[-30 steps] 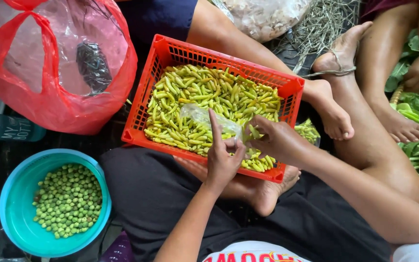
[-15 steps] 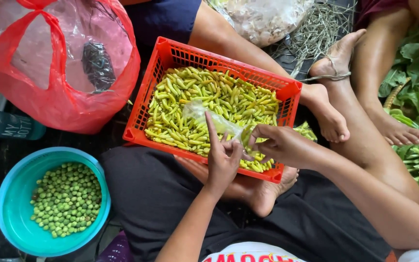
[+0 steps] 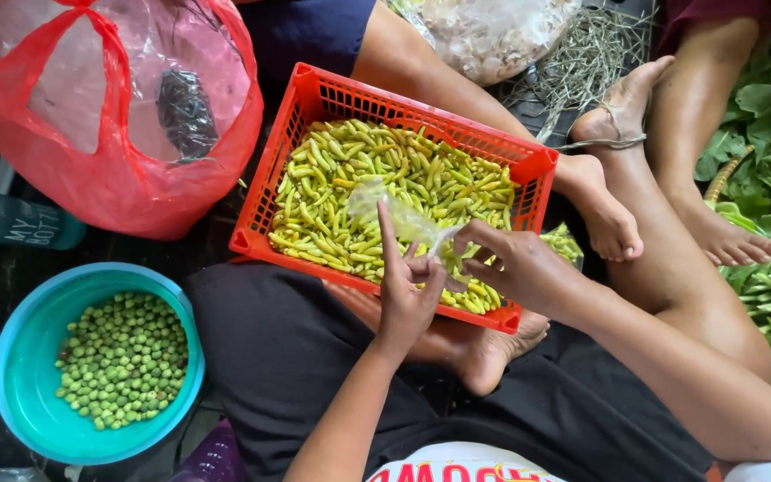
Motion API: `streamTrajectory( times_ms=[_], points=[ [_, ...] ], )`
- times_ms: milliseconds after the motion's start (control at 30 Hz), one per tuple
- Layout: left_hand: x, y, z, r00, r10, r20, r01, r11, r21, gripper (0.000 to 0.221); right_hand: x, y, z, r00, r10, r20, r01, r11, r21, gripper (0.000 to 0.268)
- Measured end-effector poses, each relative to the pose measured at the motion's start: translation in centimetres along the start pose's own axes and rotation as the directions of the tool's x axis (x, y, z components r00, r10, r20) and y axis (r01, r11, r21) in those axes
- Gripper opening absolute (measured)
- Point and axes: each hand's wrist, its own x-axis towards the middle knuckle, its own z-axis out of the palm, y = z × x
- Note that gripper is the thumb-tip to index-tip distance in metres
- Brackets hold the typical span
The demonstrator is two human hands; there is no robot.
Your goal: The person sorts through a crate of small green peppers by hand and places them into small plastic bags, sometimes tying the bags once full.
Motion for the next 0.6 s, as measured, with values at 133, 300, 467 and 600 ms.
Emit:
streamTrajectory(
  times_ms=[133,300,467,600],
  points=[
    [0.2,0.8,0.4,0.998,0.042,-0.040,-0.040,0.997,0.067,0.101,-0.9,-0.9,0.6,0.993,-0.072,-0.093,0.053,0.980,-0.194,0.022],
    [-0.1,0.3,0.3,0.984,0.158,-0.084,-0.103,0.885,0.454,0.100,-0.4,0.9,3.1,0.881,-0.362,-0.304,0.111,0.784,-0.611,0.017],
    [0.0,2.0,0.9,0.975,0.164,-0.152,-0.099,0.925,0.366,0.099,0.3,0.7,3.7,0.848,-0.428,-0.313,0.105,0.713,-0.693,0.008],
    [0.2,2.9,1.0,0.972,0.113,-0.205,-0.073,0.979,0.192,0.100,0.2,0.2,2.1,0.910,-0.399,-0.112,0.257,0.757,-0.601,0.013]
  ],
)
